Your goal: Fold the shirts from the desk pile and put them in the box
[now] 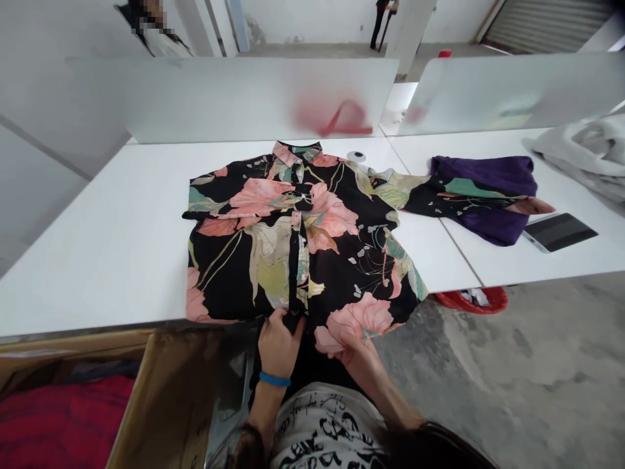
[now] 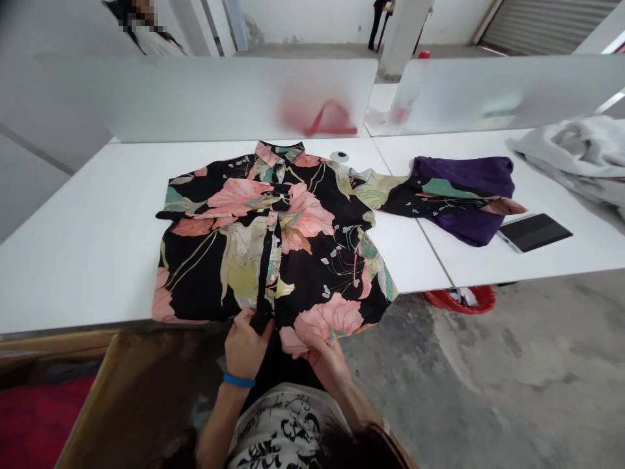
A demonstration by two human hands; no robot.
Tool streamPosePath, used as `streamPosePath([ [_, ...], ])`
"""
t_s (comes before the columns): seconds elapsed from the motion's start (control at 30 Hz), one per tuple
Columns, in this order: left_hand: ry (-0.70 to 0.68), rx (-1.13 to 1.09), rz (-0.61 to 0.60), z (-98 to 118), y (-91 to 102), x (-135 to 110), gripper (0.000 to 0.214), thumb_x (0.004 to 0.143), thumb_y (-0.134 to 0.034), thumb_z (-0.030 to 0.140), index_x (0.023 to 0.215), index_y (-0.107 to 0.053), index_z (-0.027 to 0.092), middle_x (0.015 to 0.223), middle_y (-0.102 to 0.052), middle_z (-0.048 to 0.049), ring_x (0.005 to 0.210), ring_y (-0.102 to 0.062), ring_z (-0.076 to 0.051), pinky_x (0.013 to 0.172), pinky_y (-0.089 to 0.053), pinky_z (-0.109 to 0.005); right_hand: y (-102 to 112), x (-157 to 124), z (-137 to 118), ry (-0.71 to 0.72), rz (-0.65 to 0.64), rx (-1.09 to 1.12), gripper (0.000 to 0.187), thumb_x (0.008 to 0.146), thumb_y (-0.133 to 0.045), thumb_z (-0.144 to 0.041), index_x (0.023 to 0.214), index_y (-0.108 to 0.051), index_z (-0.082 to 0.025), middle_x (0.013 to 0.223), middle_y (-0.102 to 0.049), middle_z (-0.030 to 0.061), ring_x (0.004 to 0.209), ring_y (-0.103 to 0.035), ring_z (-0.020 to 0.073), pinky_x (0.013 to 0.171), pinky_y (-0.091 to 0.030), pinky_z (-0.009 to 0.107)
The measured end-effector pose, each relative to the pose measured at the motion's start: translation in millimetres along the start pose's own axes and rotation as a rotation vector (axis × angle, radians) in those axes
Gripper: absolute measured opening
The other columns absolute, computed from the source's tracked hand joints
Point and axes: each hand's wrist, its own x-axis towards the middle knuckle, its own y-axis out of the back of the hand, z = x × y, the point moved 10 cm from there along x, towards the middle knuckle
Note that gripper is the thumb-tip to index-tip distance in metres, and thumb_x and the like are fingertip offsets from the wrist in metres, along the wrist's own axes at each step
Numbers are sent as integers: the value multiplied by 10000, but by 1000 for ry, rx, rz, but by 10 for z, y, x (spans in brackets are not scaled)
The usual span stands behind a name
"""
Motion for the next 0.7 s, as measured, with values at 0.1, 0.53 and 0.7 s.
streamPosePath([
  [0.1,25,-116,-66,-51,-110,-12,260,764,-490,213,1011,-431,157,862,-694,-144,797,-685,-281,653,-522,-369,-214,-34,204,-141,-69,11,357,697,-758,-394,957,-641,-180,678,-633,5,561,-580,122,471,-440,213],
  [0.53,262,-714,-83,-92,126,-111,238,844,-551,392,939,-470,189,662,-589,25,593,-601,-117,553,-487,-225,-389,-34,44,-238,-64,41,173,672,-745,-244,602,-620,-148,547,-524,-30,466,-395,53,466,-350,195],
  [0.7,273,-682,-223,-164,-24,-144,226,839,-547,407,909,-520,194,681,-616,8,642,-615,-138,621,-499,-251,-533,-69,107,-309,-146,107,84,631,-670,-189,708,-642,-172,544,-487,-57,448,-316,49,478,-327,199],
])
